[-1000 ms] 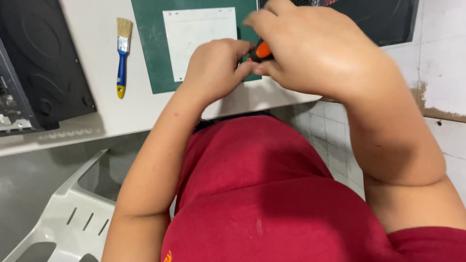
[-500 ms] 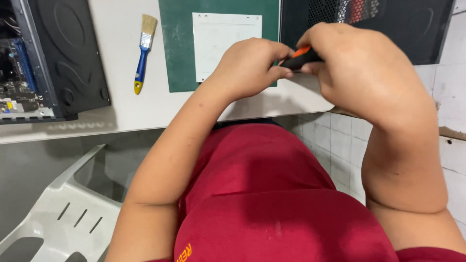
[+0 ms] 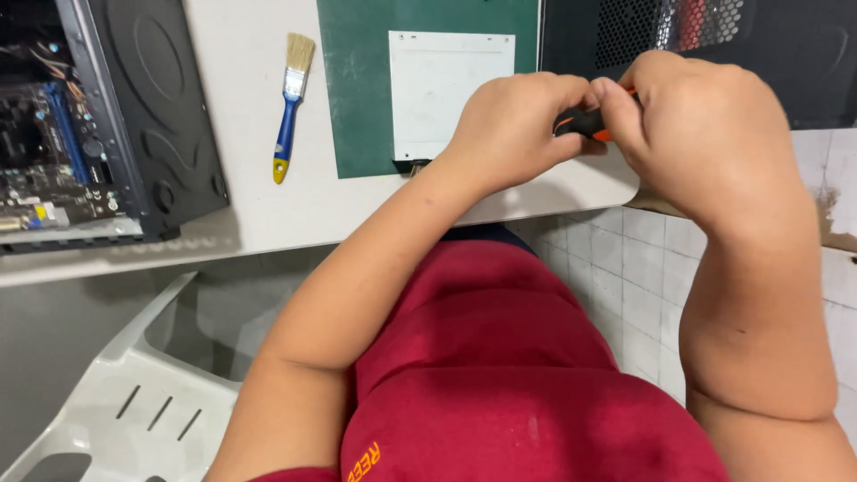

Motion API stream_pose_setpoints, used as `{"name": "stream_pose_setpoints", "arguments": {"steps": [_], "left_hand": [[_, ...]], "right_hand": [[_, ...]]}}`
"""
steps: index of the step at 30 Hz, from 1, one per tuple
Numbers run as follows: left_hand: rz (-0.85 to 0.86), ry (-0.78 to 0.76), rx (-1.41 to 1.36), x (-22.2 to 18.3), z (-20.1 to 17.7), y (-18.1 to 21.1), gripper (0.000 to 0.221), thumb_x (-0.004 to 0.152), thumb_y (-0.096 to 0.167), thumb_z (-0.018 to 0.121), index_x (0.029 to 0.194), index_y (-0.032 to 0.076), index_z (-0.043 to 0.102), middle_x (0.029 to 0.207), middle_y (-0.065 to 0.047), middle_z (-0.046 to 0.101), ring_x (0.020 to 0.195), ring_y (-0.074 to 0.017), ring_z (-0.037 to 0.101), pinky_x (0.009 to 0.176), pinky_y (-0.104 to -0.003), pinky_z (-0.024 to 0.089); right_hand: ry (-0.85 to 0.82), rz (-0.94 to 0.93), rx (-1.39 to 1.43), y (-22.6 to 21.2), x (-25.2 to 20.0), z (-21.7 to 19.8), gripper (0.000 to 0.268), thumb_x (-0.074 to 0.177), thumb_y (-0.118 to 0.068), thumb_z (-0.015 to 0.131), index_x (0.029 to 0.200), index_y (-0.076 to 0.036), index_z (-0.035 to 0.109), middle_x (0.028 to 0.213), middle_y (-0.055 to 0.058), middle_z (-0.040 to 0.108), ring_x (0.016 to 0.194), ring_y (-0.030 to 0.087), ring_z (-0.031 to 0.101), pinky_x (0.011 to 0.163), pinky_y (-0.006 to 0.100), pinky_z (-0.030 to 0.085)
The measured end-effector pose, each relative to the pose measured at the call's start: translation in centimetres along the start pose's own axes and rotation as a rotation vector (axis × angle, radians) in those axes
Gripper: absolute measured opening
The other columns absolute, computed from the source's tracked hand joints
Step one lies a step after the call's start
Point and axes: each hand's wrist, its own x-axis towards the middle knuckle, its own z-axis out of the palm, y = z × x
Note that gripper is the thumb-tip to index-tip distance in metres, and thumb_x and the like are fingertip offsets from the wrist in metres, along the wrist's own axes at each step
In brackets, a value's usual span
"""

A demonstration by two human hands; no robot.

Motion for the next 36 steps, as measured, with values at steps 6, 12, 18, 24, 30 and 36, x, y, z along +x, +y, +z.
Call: {"name": "stream_pose_setpoints", "arguments": {"steps": [6,12,18,24,30,36], "left_hand": [[0.100,-0.190,0.048,0.3,-0.4,-0.5,0.020,0.085,0.039,0.072,0.098,0.024,0.071,0.081,0.001,0.074,0.077,-0.0304,0.068,0.058,-0.047,0.044],[0.142,-0.074,0.037,0.2,0.0,-1.5,0.034,0.079,0.046,0.079,0.103,0.024,0.069,0.090,0.006,0.078,0.082,-0.0263,0.071,0.061,-0.045,0.049],[0.196,-0.152,0.004,0.5,-1.4,-1.7,0.024,0.086,0.038,0.072,0.107,0.026,0.072,0.090,0.005,0.079,0.082,-0.0271,0.071,0.062,-0.045,0.048],[0.194,-0.100,0.126,1.3,0.7,-1.8,0.029,0.084,0.042,0.077,0.105,0.023,0.071,0.087,-0.002,0.076,0.080,-0.0346,0.071,0.060,-0.051,0.049],[0.144,-0.214,0.070,0.9,-0.1,-0.6,0.032,0.085,0.046,0.075,0.105,0.022,0.071,0.086,-0.003,0.076,0.083,-0.0346,0.069,0.062,-0.050,0.048],[0.134,-0.178,0.064,1.4,0.9,-0.8,0.025,0.083,0.038,0.071,0.101,0.020,0.071,0.083,-0.006,0.075,0.079,-0.0377,0.069,0.060,-0.052,0.049]], "right_hand": [[-0.160,0.068,0.187,-1.4,-1.1,-1.9,0.042,0.094,-0.023,0.067,0.132,-0.006,0.061,0.127,0.016,0.064,0.111,0.040,0.062,0.080,0.055,0.051],[-0.143,0.312,-0.064,-1.2,-0.1,-0.6,0.032,0.120,-0.047,0.053,0.111,-0.019,0.066,0.090,0.014,0.072,0.084,0.044,0.067,0.069,0.052,0.050],[-0.031,0.117,0.151,-2.0,-1.5,-0.3,0.024,0.099,-0.018,0.066,0.121,-0.008,0.067,0.113,0.013,0.071,0.102,0.038,0.066,0.077,0.051,0.051],[-0.240,0.311,0.046,-2.2,0.3,-3.0,0.042,0.103,-0.044,0.060,0.129,-0.012,0.062,0.121,0.016,0.066,0.110,0.042,0.062,0.081,0.058,0.052],[-0.180,0.252,0.105,-1.2,-1.1,-1.6,0.022,0.107,-0.027,0.062,0.119,-0.011,0.072,0.101,0.014,0.074,0.093,0.043,0.068,0.076,0.053,0.052],[-0.236,0.286,0.264,-2.5,-0.6,-3.6,0.036,0.099,-0.030,0.062,0.126,-0.006,0.061,0.110,0.011,0.068,0.110,0.034,0.061,0.080,0.052,0.050]]}}
